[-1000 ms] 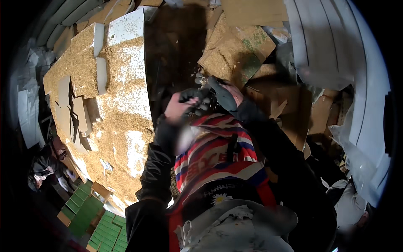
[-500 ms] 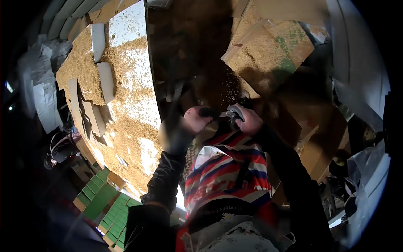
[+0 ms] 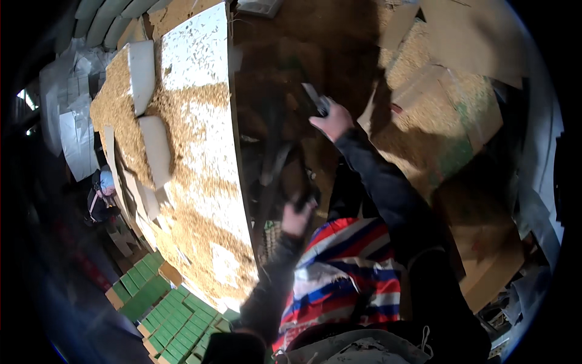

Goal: The person assembles cardboard boxes at a table by folding flaps, placing a cardboard base inside, and then stacking the completed boxes.

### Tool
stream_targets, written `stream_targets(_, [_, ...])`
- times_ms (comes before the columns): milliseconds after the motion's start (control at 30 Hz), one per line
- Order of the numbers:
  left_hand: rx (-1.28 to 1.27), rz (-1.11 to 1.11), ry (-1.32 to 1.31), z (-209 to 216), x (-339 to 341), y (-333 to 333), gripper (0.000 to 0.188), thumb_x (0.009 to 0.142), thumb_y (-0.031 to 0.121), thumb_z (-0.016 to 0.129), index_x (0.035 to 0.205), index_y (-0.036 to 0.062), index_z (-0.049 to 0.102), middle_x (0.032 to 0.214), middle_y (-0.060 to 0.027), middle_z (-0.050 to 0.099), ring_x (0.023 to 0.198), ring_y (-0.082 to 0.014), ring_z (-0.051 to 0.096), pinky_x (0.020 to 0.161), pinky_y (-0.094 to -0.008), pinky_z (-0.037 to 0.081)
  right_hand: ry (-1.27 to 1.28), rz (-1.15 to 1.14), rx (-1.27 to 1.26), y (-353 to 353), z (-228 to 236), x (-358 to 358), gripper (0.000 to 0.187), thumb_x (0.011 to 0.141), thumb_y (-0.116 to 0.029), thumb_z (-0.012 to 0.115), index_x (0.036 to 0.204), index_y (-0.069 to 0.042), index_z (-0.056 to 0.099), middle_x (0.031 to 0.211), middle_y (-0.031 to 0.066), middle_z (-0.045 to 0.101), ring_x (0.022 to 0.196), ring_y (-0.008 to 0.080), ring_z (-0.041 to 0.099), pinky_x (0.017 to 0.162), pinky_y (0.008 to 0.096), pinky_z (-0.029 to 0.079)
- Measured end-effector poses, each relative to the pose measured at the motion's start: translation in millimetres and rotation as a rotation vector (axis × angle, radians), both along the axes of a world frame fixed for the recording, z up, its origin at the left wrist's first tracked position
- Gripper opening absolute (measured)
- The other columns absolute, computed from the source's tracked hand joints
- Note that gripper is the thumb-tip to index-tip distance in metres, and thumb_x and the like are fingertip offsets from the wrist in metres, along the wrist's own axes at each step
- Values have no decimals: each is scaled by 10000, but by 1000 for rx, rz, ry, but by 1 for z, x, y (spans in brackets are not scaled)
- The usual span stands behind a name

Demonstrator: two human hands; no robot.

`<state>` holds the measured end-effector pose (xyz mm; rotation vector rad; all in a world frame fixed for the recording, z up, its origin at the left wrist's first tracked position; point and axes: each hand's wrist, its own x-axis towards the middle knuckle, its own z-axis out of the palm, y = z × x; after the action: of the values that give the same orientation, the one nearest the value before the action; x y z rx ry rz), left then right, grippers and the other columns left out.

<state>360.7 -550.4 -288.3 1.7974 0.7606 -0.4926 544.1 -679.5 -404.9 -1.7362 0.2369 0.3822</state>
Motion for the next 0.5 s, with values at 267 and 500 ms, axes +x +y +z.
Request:
stream_targets(267, [-298,10,281,-81,-68,17,375,874,67,397,1225,-60,361,1118,-186,501,1017,-211,500,818,-301,456,75,316,-302,148,-145,130,757,528,-424,730,1130,-84,421,1186,164,460,1025,333,500,876,419,403])
stream_targets(500, [-302,211,223,-79,-40,37,395,828,138,567,1186,3,469,1024,-95,579,897,-133,553,790,-269,448,273,648,-324,166,-129,156,806,501,-445,724,1149,-83,412,1184,155,460,998,336,514,824,469,428])
